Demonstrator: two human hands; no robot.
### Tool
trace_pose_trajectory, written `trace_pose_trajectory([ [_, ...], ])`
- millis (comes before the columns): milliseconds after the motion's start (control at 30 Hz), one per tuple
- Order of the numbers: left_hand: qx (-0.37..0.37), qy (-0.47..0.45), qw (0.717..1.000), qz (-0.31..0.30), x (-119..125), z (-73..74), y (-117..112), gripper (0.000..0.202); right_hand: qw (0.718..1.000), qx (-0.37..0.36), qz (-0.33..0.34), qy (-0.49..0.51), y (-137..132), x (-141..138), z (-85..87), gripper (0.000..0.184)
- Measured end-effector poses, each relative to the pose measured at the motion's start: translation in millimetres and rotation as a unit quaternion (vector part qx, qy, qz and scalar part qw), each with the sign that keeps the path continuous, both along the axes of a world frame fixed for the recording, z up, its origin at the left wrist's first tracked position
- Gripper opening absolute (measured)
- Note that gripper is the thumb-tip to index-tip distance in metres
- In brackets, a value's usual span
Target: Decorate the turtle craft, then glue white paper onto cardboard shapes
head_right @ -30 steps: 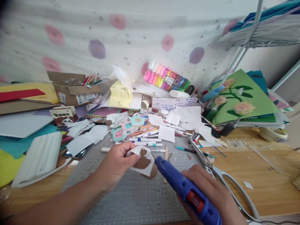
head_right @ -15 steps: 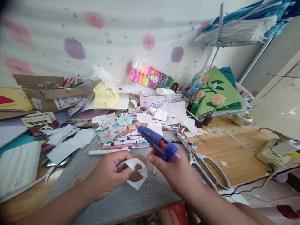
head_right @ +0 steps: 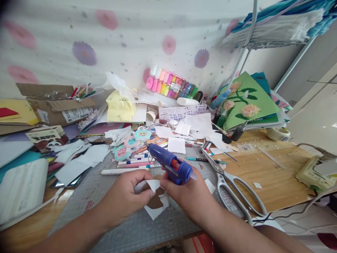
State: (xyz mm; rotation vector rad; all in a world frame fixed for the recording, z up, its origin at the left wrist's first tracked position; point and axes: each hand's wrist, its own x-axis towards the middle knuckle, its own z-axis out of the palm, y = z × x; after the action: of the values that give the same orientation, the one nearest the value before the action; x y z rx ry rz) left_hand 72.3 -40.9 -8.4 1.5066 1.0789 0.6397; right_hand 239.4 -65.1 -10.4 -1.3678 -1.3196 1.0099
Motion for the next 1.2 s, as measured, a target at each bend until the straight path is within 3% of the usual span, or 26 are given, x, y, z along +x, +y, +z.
trace_pose_trajectory([
  [167, -0.062, -0.105, 0.992, 0.019, 0, 1.4, 2, 0.011, 0.995, 0.026, -0.066, 0.064, 1, 0, -5.8, 0.021],
  [300, -0.047, -0.117, 0.990, 0.055, -2, -1.0, 4, 0.016, 0.995, 0.023, -0.063, 0.067, -2, 6, -10.2, 0.025],
  [433, 0.004, -0.079, 0.991, 0.112, -6, -2.8, 9, 0.015, 0.992, 0.094, -0.026, -0.080, -12, 25, -3.2, 0.019],
  [533, 0.026, -0.052, 0.989, 0.133, -7, -2.5, 11, 0.010, 0.950, 0.162, 0.026, -0.264, -22, 39, 4.4, 0.019],
  [633, 0.051, -0.007, 0.987, 0.150, -7, -2.7, 12, 0.007, 0.908, 0.207, 0.049, -0.362, -31, 45, 2.2, 0.018],
  [833, 0.130, 0.075, 0.976, 0.157, -6, -5.7, 13, 0.011, 0.882, 0.218, 0.074, -0.411, -42, 39, -11.6, 0.025],
  [1033, 0.143, 0.086, 0.978, 0.127, -7, -8.7, 13, 0.014, 0.867, 0.223, 0.055, -0.442, -39, 36, -7.9, 0.025],
  [1200, 0.145, 0.094, 0.977, 0.122, -7, -8.6, 13, 0.014, 0.871, 0.219, 0.088, -0.431, -38, 34, -3.4, 0.025],
])
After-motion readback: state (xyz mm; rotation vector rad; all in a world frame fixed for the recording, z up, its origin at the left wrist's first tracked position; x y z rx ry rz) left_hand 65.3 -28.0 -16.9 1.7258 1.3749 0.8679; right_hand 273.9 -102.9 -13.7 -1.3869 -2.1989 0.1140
